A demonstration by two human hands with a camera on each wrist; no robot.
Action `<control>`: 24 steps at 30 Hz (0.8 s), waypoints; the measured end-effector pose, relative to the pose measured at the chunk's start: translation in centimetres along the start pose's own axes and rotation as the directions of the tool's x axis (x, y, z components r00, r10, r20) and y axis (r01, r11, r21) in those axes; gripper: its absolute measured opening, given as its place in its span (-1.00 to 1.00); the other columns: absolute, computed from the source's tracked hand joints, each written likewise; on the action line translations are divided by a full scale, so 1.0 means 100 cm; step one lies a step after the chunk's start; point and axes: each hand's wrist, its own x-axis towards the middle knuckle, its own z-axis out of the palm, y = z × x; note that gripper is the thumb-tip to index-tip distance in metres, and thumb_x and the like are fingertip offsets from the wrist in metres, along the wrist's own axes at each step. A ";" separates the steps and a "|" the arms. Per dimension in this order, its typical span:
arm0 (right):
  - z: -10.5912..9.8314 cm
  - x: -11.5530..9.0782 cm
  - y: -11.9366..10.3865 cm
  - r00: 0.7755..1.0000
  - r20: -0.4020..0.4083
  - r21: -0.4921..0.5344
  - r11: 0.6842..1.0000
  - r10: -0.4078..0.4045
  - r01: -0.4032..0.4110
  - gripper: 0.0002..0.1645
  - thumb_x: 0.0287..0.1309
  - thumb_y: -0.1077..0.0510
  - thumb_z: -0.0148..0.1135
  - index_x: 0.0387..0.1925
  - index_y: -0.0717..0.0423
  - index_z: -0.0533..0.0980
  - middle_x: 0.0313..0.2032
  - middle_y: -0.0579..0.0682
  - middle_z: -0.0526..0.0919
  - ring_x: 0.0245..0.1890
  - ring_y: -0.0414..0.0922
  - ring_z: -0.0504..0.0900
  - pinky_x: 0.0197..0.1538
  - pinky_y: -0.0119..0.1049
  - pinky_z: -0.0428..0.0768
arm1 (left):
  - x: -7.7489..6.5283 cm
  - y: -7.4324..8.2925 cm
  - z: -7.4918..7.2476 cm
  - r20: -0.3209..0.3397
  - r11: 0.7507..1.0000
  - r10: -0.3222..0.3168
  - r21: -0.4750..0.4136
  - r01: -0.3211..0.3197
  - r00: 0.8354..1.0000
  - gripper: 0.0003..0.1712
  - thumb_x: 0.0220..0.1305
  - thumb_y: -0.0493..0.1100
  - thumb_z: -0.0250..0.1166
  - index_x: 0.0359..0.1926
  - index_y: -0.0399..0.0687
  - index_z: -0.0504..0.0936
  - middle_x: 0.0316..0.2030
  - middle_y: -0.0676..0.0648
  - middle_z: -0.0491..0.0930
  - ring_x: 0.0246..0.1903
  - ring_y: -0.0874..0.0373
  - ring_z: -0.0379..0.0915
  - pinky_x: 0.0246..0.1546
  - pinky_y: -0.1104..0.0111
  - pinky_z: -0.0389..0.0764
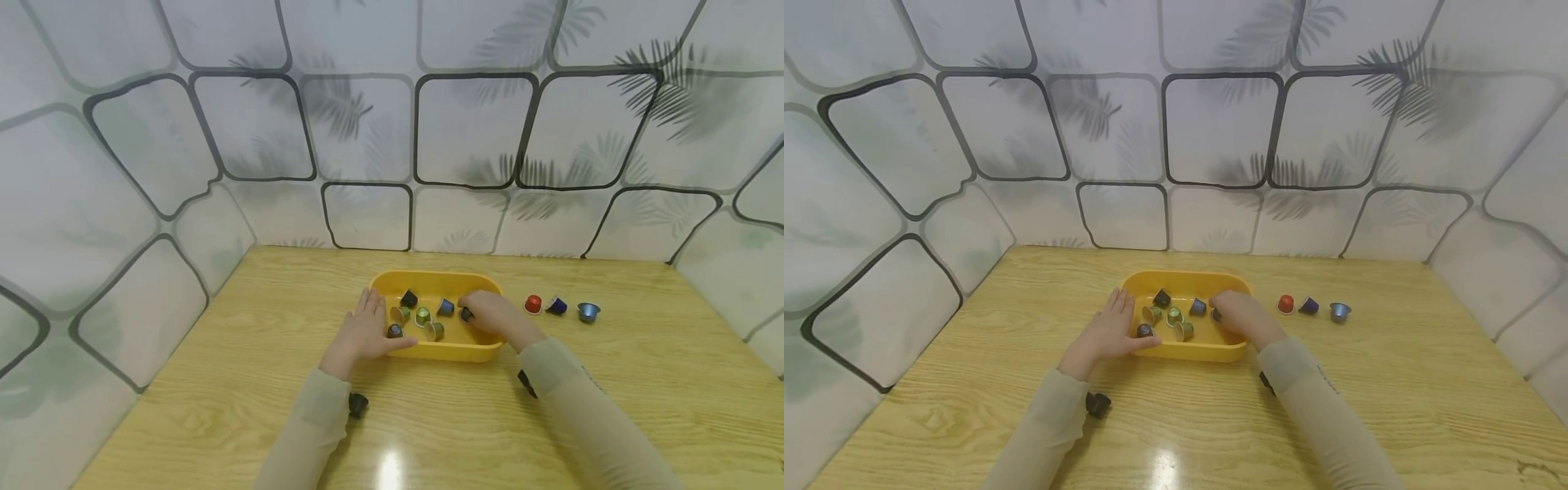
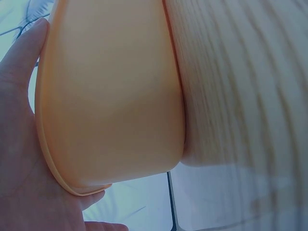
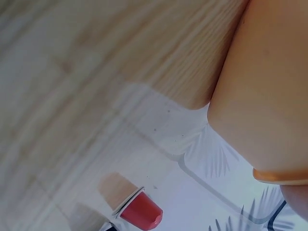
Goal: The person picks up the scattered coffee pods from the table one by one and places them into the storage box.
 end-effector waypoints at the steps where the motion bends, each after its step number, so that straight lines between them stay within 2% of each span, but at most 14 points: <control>1: 0.000 0.000 0.000 1.000 -0.006 0.007 1.000 0.003 -0.003 -0.74 -0.02 0.35 0.19 -0.20 0.25 0.52 -0.27 0.10 0.59 -0.24 0.00 0.55 -0.21 -0.18 0.50 | 0.000 0.000 0.000 0.000 1.000 0.001 -0.001 -0.001 1.000 0.26 -0.11 0.58 -0.09 0.32 -0.32 -0.11 0.32 -0.26 -0.32 0.29 -0.05 -0.53 0.15 -0.07 -0.04; 13: -0.004 -0.003 0.001 0.998 -0.046 0.069 0.997 0.049 -0.046 -0.67 0.02 0.29 0.20 -0.11 0.26 0.49 -0.16 0.13 0.55 -0.13 0.05 0.50 -0.09 -0.11 0.45 | -0.001 -0.001 -0.001 -0.002 0.999 0.003 -0.032 -0.003 1.000 0.26 -0.10 0.56 -0.06 0.32 -0.33 -0.11 0.32 -0.25 -0.33 0.29 -0.04 -0.54 0.15 -0.08 -0.06; 24: -0.022 -0.020 -0.001 0.995 -0.099 0.084 0.996 0.023 -0.015 -0.61 -0.01 0.24 0.26 -0.10 0.32 0.47 -0.15 0.18 0.54 -0.12 0.09 0.49 -0.08 -0.08 0.44 | -0.001 -0.001 0.000 0.000 1.000 0.004 -0.025 -0.004 1.000 0.27 -0.12 0.58 -0.09 0.32 -0.33 -0.11 0.32 -0.26 -0.32 0.29 -0.05 -0.54 0.15 -0.08 -0.05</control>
